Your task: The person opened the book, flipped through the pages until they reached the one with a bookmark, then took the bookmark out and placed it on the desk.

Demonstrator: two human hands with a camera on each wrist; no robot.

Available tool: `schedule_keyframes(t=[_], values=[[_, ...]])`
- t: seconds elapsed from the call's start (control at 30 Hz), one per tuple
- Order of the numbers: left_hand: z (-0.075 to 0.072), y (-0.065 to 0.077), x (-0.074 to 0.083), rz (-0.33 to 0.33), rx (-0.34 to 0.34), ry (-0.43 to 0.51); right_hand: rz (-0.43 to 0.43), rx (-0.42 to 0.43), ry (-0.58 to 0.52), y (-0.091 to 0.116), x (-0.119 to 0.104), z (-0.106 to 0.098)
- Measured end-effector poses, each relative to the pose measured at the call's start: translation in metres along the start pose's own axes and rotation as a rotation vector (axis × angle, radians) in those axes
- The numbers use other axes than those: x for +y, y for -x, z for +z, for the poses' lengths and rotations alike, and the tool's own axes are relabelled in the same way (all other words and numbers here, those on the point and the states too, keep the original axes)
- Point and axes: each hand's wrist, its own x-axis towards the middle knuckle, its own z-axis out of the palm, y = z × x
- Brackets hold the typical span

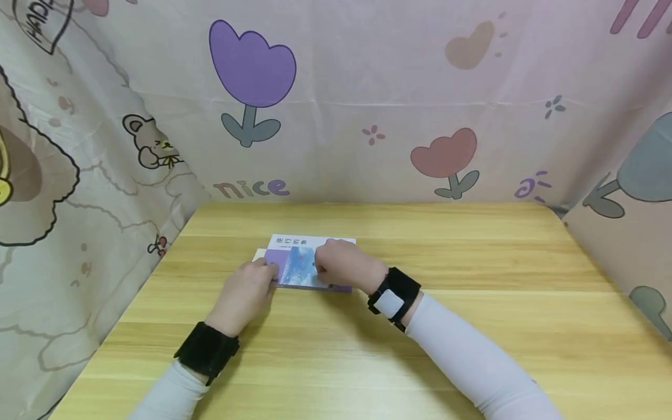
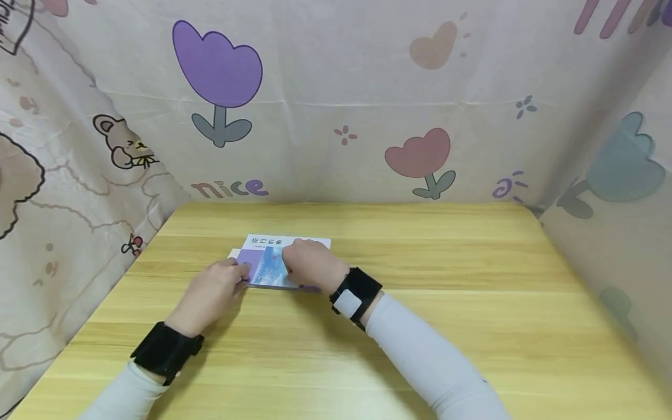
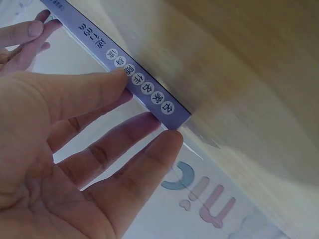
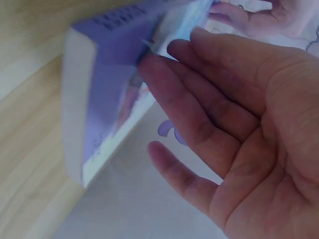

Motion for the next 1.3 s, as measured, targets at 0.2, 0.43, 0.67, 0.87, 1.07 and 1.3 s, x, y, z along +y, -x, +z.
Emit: schedule_keyframes(t=[0.2,0.43,0.67,0.87,1.07,1.3], values=[[0.000,-0.002,0.010,0.031,-0.005,0.001,0.037,-0.030,-0.104,0.010,0.013,-0.003],[0.004,-0.003,0.020,0.084,0.007,-0.034,0.144,-0.025,-0.028,0.022,0.037,0.002],[0.006,-0.008,0.030,0.101,0.004,-0.019,0.197,-0.026,0.028,0.033,0.053,0.004],[0.009,-0.017,0.039,0.097,-0.034,-0.022,0.254,-0.083,0.033,0.041,0.063,0.001],[0.011,-0.030,0.045,0.103,-0.050,0.024,0.291,-0.084,-0.006,0.053,0.070,-0.003],[0.010,-0.049,0.050,0.114,-0.113,0.063,0.381,-0.069,-0.056,0.071,0.070,-0.007]])
